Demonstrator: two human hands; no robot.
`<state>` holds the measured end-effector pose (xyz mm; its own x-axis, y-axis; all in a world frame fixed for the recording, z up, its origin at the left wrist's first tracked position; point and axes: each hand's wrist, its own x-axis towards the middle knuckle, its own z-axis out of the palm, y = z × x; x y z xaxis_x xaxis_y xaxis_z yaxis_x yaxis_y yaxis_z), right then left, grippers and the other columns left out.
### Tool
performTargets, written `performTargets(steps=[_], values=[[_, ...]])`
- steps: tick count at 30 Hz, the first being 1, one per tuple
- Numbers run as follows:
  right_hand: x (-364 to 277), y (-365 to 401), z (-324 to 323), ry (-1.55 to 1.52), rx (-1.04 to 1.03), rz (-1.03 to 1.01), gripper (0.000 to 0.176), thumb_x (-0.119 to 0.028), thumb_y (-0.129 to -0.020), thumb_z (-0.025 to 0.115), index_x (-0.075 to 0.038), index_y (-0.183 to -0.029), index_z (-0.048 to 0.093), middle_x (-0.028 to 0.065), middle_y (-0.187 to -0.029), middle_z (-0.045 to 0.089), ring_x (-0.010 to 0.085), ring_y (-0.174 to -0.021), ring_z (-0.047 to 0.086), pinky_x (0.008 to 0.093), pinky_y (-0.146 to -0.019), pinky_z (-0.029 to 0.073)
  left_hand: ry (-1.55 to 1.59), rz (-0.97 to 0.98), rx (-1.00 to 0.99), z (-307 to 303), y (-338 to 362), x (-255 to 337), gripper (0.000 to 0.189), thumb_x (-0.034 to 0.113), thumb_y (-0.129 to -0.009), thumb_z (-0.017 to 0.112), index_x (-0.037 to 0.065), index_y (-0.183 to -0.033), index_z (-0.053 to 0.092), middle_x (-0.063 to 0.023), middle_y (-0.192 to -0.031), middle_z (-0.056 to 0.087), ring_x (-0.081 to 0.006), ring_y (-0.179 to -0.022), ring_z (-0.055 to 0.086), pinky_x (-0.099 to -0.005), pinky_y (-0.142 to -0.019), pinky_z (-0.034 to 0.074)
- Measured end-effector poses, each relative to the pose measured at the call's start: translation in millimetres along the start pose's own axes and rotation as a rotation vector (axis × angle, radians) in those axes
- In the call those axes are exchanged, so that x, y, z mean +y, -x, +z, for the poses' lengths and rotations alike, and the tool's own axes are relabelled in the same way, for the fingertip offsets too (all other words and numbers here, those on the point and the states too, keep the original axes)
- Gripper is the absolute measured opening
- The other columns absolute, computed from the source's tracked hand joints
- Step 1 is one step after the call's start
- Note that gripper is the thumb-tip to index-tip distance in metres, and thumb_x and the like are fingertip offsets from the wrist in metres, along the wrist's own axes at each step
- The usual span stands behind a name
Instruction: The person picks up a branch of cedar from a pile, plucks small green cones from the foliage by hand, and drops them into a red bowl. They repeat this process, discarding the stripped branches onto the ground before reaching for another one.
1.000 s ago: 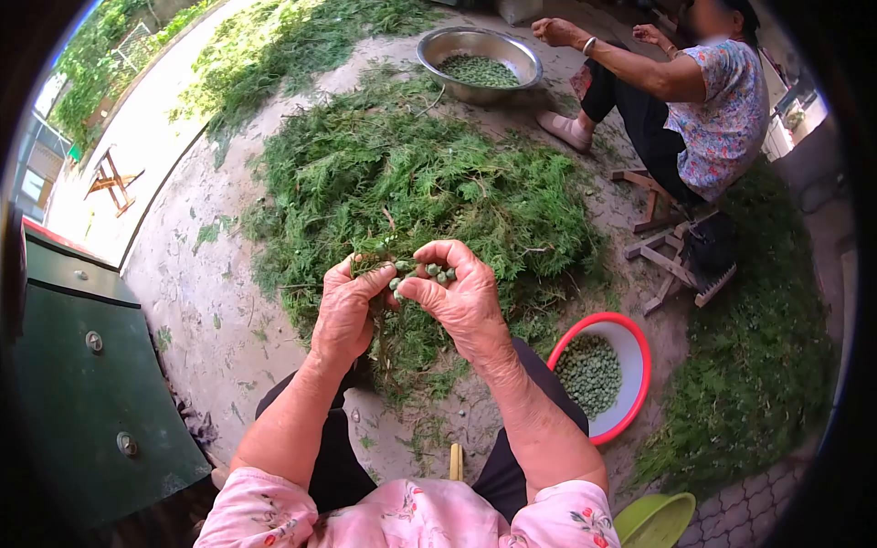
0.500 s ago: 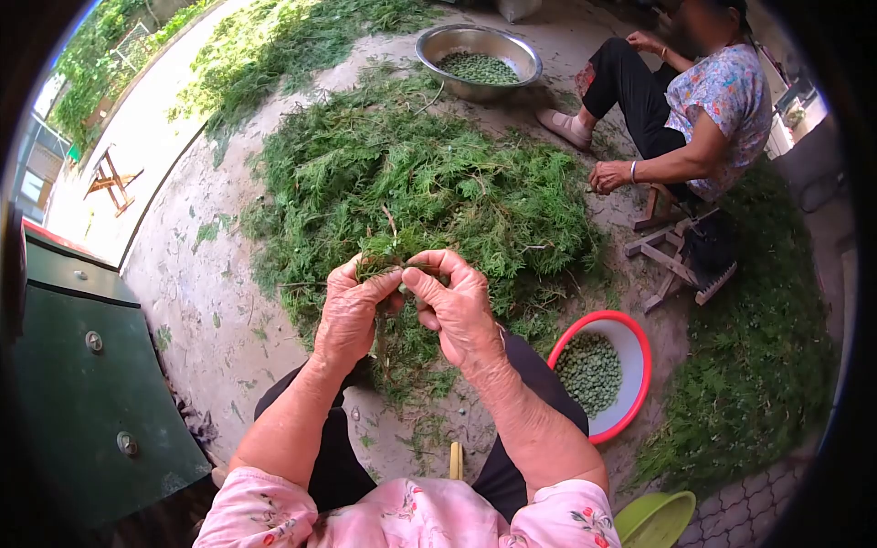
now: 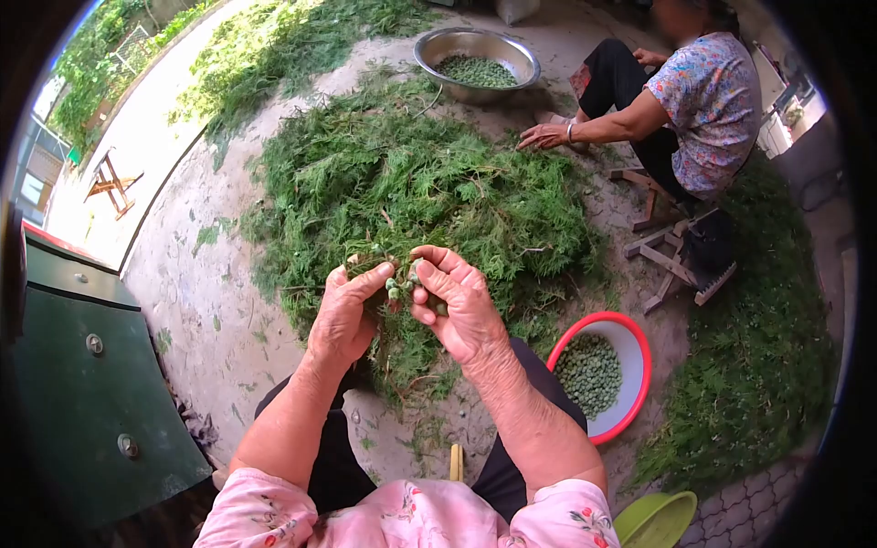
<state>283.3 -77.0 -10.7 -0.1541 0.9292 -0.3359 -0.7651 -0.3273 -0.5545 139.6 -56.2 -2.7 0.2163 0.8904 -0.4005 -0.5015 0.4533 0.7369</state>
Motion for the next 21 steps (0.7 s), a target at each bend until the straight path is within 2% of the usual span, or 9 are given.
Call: performTargets(steps=[7, 9, 15, 21], values=[[-2.9, -1.6, -1.3, 0.022, -0.034, -0.026, 0.017, -0.005, -0.084, 0.057, -0.005, -0.100, 0.055, 0.0005, -0.077, 0.057, 0.0074, -0.064, 0.052, 0.0216, -0.048, 0.040, -0.093, -0.084, 0.032, 4.1, 3.6, 8.2, 0.012, 0.009, -0.076, 0.068, 0.004, -0.084, 0.060, -0.0025, -0.073, 0.061, -0.0095, -0.058, 0.053, -0.0236, -0.052, 0.041], [-2.3, -3.6, -2.9, 0.038, -0.012, -0.046, 0.018, -0.004, -0.082, 0.057, -0.005, -0.100, 0.055, 0.0015, -0.077, 0.057, 0.0084, -0.064, 0.052, 0.0221, -0.050, 0.040, -0.160, -0.042, -0.056, 0.5, 0.9, 4.7, 0.009, 0.007, -0.074, 0.067, 0.004, -0.080, 0.061, -0.0023, -0.072, 0.061, -0.0097, -0.057, 0.053, -0.0239, -0.051, 0.040], [-0.8, -4.5, -4.9, 0.020, -0.004, -0.055, 0.014, -0.004, -0.081, 0.057, -0.004, -0.095, 0.054, 0.0031, -0.080, 0.057, 0.0102, -0.065, 0.053, 0.0228, -0.050, 0.041, -0.056, -0.001, -0.017, -3.3, -1.9, 2.3, 0.012, 0.002, -0.071, 0.066, 0.004, -0.082, 0.061, -0.0021, -0.075, 0.061, -0.0117, -0.063, 0.054, -0.0256, -0.054, 0.042], [-0.9, -4.8, -5.1, 0.025, 0.040, -0.026, 0.014, -0.002, -0.082, 0.054, -0.004, -0.096, 0.053, 0.0046, -0.081, 0.057, 0.0109, -0.064, 0.054, 0.0223, -0.049, 0.040, -0.083, 0.050, -0.031, -4.9, -2.3, 0.6, 0.013, 0.001, -0.071, 0.066, 0.005, -0.083, 0.061, -0.0020, -0.076, 0.062, -0.0116, -0.064, 0.055, -0.0253, -0.054, 0.043]])
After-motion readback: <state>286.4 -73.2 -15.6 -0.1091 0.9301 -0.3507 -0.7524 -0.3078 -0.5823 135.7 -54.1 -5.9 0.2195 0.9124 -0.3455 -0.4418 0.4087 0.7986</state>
